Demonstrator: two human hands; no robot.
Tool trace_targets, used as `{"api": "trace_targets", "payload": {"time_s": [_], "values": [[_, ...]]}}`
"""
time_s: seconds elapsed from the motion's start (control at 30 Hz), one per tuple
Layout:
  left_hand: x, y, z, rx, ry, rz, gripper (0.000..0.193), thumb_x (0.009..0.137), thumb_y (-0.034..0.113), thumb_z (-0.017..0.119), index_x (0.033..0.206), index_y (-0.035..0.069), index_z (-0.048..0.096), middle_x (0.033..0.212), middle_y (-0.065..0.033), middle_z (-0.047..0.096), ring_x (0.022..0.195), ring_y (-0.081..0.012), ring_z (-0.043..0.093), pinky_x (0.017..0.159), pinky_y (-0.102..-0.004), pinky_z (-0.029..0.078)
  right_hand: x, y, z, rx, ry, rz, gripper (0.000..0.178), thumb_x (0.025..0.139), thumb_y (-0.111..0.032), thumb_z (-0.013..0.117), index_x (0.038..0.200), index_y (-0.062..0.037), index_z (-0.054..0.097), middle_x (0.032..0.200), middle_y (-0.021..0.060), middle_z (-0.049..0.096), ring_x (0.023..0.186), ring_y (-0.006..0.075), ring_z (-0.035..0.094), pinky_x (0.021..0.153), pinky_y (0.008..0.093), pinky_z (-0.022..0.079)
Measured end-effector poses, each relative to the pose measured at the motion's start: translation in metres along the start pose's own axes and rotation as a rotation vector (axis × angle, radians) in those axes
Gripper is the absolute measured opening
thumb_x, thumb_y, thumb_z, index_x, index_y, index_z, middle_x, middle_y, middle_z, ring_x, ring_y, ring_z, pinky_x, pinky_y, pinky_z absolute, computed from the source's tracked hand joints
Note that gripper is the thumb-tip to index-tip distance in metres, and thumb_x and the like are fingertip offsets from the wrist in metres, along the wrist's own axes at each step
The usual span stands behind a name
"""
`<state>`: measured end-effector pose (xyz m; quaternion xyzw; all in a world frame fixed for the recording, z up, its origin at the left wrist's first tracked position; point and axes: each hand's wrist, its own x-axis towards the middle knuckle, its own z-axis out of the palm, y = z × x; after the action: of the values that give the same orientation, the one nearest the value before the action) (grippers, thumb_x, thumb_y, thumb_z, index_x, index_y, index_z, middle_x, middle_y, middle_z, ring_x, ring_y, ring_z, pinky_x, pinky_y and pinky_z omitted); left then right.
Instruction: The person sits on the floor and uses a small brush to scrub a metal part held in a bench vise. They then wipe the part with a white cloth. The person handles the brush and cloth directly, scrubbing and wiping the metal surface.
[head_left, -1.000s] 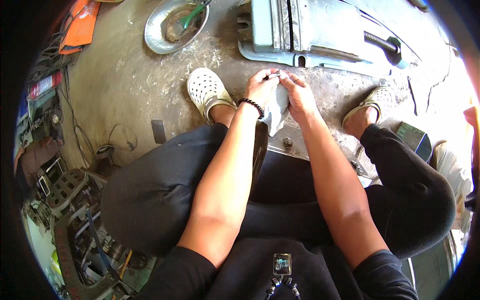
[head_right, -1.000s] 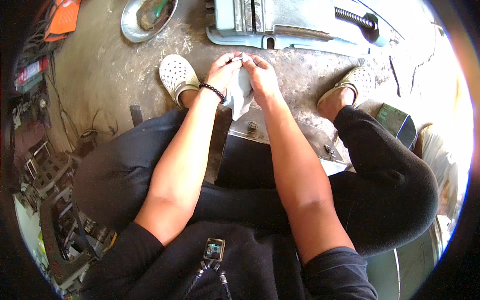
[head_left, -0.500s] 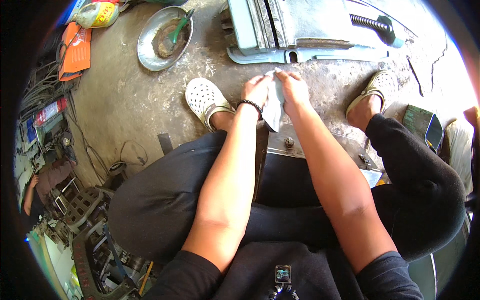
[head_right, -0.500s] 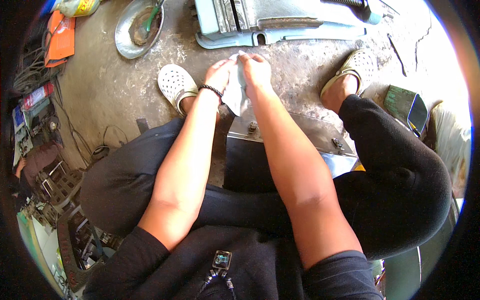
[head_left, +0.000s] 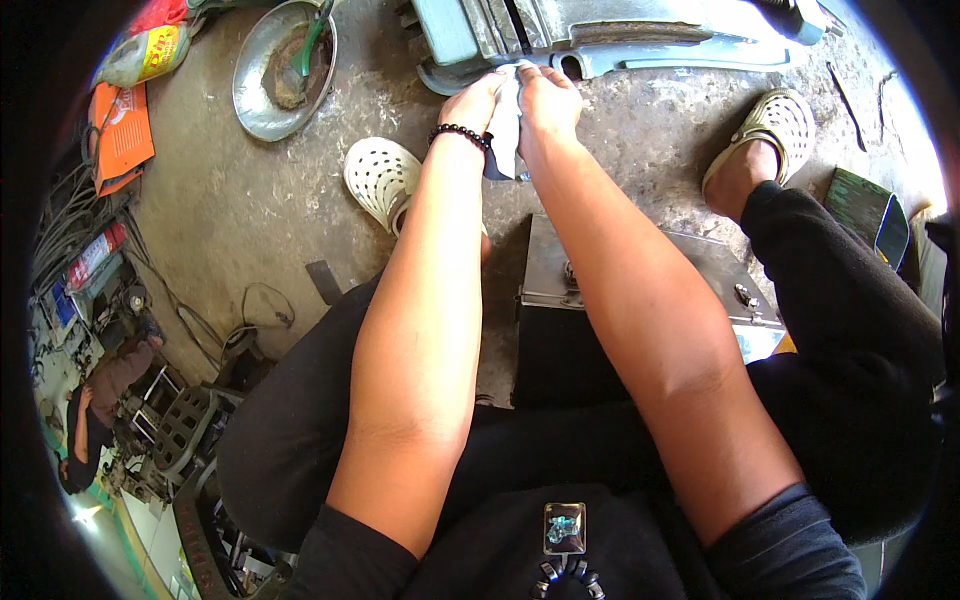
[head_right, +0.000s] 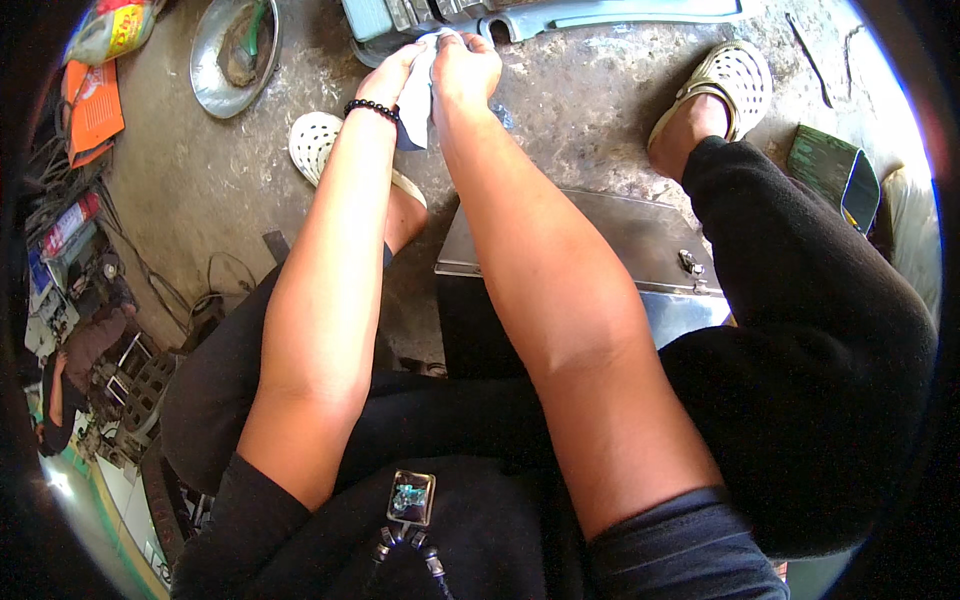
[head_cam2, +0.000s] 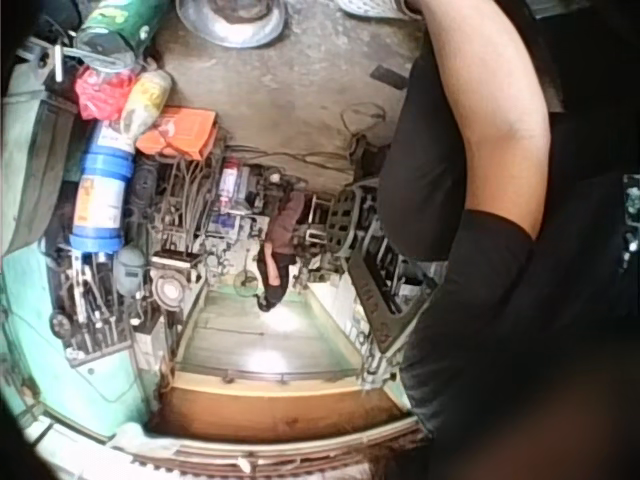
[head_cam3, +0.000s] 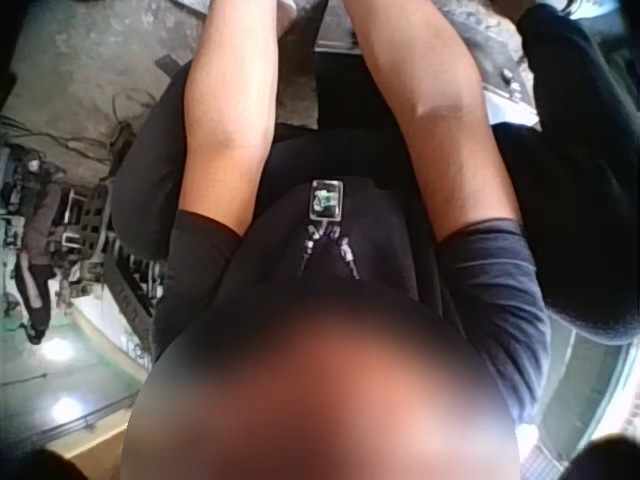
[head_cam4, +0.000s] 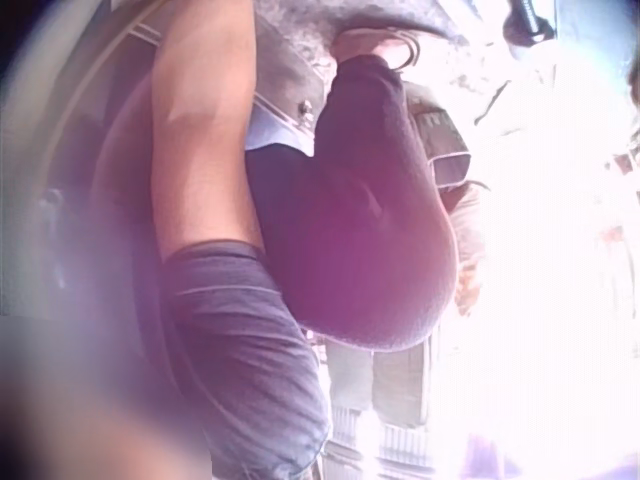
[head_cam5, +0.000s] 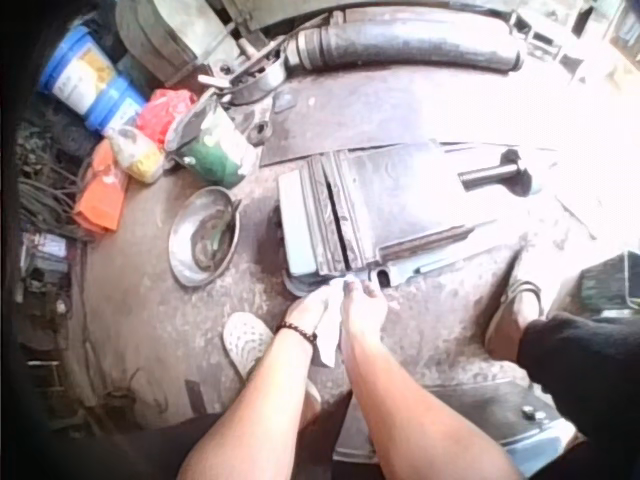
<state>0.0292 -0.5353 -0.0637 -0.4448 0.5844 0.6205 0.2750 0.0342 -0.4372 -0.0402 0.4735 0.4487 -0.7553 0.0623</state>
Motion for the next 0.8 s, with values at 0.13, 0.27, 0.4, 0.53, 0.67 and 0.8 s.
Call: {"api": "trace_targets", "payload": {"time_s": [0.13,0.27,0.4,0.53,0.67,0.8], "values": [[-0.017,0.009,0.007,-0.062,0.11,-0.004,0.037,0.086,0.031,0.077,0.104,-0.002,0.076,0.1,-0.0069,0.076,0.084,-0.0161,0.068,0.076,-0.032,0.054,-0.003,-0.004,0.009,-0.136,0.061,-0.045,0.019,0.096,-0.009,0.07,0.109,0.0042,0.065,0.097,0.0126,0.071,0.084,0.0187,0.066,0.074,0.0326,0.053],[-0.02,0.014,0.004,-0.143,0.077,-0.013,0.034,0.089,0.029,0.075,0.105,-0.001,0.076,0.1,-0.0062,0.076,0.083,-0.0158,0.068,0.077,-0.0319,0.054,-0.011,-0.006,0.018,-0.068,0.073,-0.037,0.018,0.097,-0.009,0.062,0.108,0.004,0.066,0.095,0.0159,0.073,0.081,0.0212,0.068,0.074,0.0371,0.056],[-0.012,0.01,-0.003,-0.144,0.031,-0.011,0.036,0.089,0.028,0.076,0.108,-0.002,0.076,0.101,-0.0071,0.076,0.086,-0.0162,0.068,0.078,-0.0311,0.053,-0.017,-0.007,0.023,-0.058,0.105,-0.014,0.016,0.098,-0.008,0.061,0.107,0.0039,0.065,0.095,0.0154,0.072,0.082,0.0212,0.067,0.074,0.0371,0.055],[-0.013,0.01,-0.005,-0.125,0.068,0.007,0.039,0.089,0.027,0.076,0.112,-0.004,0.075,0.106,-0.0076,0.075,0.09,-0.0162,0.068,0.081,-0.0308,0.053,-0.019,-0.007,0.027,0.026,0.1,0.035,0.019,0.099,-0.008,0.061,0.112,0.0049,0.063,0.1,0.0161,0.071,0.085,0.0226,0.068,0.076,0.0376,0.055],[-0.024,0.012,-0.007,-0.17,0.123,0.013,0.04,0.088,0.027,0.076,0.115,-0.003,0.075,0.11,-0.0077,0.075,0.094,-0.0162,0.068,0.085,-0.0308,0.053,-0.02,-0.006,0.031,0.005,0.082,0.066,0.022,0.099,-0.007,0.061,0.116,0.0065,0.062,0.105,0.0168,0.07,0.088,0.0236,0.068,0.078,0.0376,0.055],[-0.03,0.012,-0.009,-0.118,0.137,0.05,0.042,0.089,0.026,0.074,0.12,-0.002,0.074,0.118,-0.0102,0.075,0.103,-0.0171,0.068,0.092,-0.0313,0.052,-0.021,-0.005,0.031,0.072,0.029,0.074,0.022,0.097,-0.003,0.059,0.115,0.0093,0.06,0.106,0.0183,0.069,0.09,0.0252,0.068,0.08,0.0385,0.056]]}}
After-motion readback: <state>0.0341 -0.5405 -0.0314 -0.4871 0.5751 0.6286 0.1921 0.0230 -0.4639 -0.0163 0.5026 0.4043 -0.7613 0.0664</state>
